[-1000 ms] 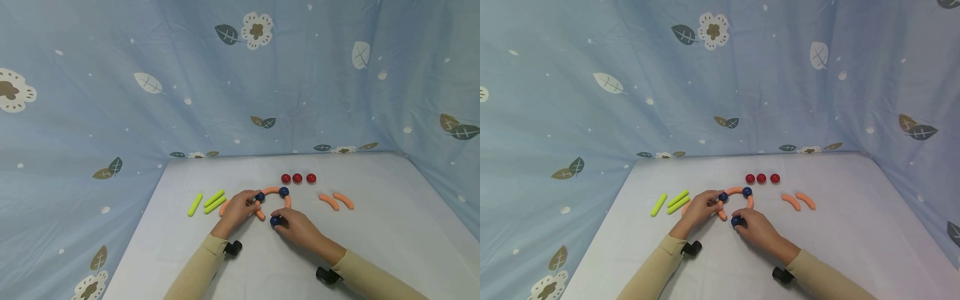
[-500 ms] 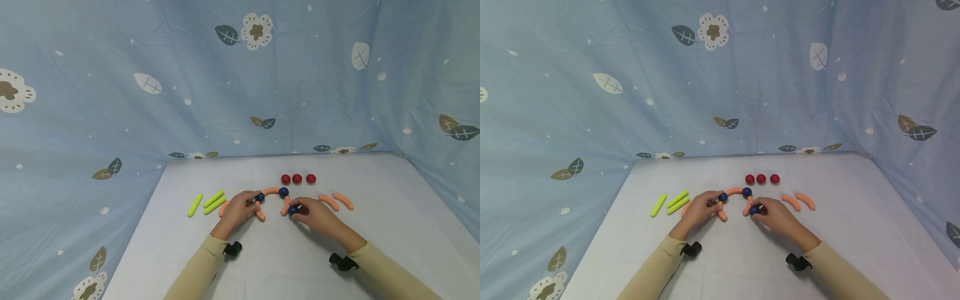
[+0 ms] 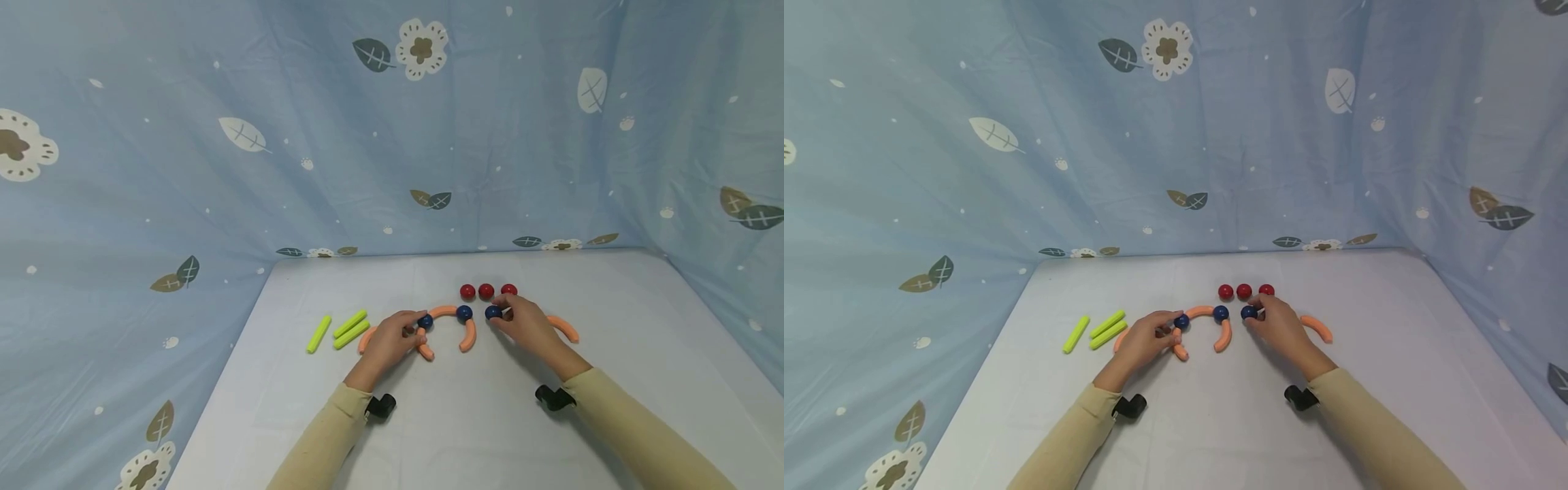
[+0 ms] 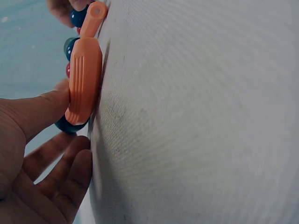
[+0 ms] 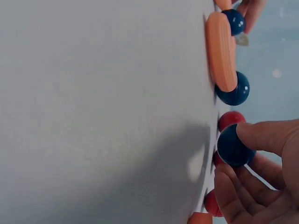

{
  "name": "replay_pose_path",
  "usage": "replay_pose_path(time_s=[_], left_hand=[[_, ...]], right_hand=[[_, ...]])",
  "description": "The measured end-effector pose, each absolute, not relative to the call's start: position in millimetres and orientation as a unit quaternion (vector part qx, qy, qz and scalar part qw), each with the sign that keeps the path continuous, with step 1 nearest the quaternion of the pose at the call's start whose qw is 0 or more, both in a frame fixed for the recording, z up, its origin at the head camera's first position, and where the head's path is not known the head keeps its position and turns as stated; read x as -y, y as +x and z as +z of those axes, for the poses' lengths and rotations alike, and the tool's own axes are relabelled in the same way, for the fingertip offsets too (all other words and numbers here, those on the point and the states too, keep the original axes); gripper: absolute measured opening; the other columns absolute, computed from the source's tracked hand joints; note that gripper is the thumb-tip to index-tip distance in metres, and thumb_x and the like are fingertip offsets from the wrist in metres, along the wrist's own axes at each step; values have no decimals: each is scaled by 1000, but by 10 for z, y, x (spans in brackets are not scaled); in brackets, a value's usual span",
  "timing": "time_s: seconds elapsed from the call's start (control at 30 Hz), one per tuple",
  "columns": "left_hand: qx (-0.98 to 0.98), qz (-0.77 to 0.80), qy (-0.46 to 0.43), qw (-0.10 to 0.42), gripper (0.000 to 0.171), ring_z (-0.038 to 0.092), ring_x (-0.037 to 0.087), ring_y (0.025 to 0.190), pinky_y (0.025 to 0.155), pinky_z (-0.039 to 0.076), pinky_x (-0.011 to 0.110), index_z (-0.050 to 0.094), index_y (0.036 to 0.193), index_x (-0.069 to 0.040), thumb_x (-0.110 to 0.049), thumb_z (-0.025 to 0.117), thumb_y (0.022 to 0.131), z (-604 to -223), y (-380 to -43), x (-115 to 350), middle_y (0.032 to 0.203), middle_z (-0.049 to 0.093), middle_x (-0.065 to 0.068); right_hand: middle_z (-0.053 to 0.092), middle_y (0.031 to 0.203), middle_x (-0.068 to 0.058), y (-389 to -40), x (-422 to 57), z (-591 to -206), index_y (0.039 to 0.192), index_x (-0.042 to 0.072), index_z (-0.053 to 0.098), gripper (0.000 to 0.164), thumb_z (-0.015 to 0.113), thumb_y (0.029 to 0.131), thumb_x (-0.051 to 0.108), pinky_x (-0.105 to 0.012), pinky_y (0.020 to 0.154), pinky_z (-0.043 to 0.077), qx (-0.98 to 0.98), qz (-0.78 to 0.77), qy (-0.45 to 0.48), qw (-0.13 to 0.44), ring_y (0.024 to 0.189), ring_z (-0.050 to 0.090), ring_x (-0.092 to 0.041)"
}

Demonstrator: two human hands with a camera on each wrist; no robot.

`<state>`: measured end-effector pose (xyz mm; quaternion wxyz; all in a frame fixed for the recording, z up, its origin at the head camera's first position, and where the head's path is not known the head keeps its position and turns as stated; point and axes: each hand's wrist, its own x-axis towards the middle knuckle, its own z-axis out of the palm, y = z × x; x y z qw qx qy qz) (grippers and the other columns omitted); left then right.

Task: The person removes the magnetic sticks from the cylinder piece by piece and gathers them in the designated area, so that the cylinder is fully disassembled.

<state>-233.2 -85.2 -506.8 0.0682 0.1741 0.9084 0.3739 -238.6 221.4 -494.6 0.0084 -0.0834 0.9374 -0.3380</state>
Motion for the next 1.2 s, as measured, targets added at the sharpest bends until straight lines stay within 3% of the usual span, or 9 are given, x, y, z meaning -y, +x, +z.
replay_pose_path(time_s=[0.37,0.6,0.97,1.2], left_hand=[[-913,358,190,53,53,62,14,103,82,54,32,58,146,-22,-25,74,95,-5066,-2345,849,138,61,-1],[-915,351,197,43,57,62,16,104,81,53,32,56,147,-23,-25,75,94,-5060,-2339,850,141,60,0],[-917,348,191,45,56,62,15,104,81,53,32,57,147,-24,-27,75,94,-5063,-2337,852,141,60,0],[-916,350,191,39,55,62,16,103,79,53,31,58,146,-24,-27,75,94,-5084,-2327,864,140,60,0]], right_hand=[[66,112,-18,-2522,-2218,-4990,123,0,65,35,75,93,16,-46,80,58,-951,-302,-67,-21,96,64,-31],[65,113,-19,-2550,-2205,-5005,125,0,64,39,76,93,18,-48,82,57,-956,-286,-58,-20,94,62,-31],[60,125,-22,-2497,-2183,-5003,132,-1,61,46,76,92,16,-50,88,56,-954,-293,-59,-28,101,61,-32],[49,134,-25,-2393,-2178,-5003,137,-1,57,52,76,92,15,-53,92,55,-953,-293,-64,-46,111,62,-38]])
